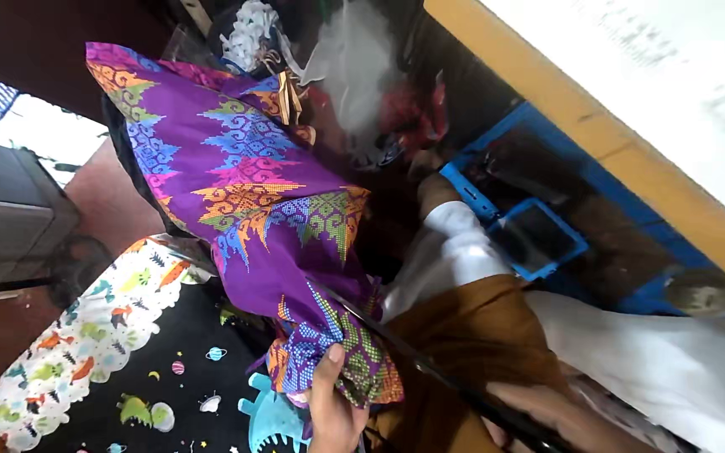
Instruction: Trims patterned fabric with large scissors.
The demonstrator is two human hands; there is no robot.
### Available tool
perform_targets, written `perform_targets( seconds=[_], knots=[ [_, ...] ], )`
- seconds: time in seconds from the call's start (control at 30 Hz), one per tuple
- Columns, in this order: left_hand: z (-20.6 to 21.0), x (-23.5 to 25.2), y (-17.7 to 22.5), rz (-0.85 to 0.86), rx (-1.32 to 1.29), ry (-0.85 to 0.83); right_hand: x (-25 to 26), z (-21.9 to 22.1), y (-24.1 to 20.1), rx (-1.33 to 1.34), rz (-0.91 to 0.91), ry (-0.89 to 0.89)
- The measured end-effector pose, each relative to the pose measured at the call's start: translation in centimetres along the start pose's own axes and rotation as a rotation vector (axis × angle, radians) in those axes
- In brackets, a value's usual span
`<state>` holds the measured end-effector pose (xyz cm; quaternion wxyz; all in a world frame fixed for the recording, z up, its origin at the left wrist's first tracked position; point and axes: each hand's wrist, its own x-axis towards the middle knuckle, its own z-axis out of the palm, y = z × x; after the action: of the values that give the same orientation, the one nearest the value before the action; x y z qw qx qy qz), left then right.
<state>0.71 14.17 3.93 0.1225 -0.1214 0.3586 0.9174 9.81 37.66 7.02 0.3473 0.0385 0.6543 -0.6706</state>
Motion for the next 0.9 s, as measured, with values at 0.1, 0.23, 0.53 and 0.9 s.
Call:
perform_targets(
  seconds=[0.1,0.23,0.53,0.9],
  knots=[
    [-0.1,-0.1,-0.1,0.025,-0.002,0.007,0.0,0.2,-0.1,0.008,0.018,0.016],
    [-0.2,-0.1,0.0,0.039,0.009,0.011,0.0,0.3,-0.1,0.03,0.031,0.019],
    [-0.7,-0.8,0.3,0.053,0.055,0.012,0.5,0.3,0.0,0.06,0.019,-0.049],
    [-1.8,-1.4,0.4,0.138,0.269,0.173,0.4,1.2,0.7,0.023,-0.048,0.049]
  ],
)
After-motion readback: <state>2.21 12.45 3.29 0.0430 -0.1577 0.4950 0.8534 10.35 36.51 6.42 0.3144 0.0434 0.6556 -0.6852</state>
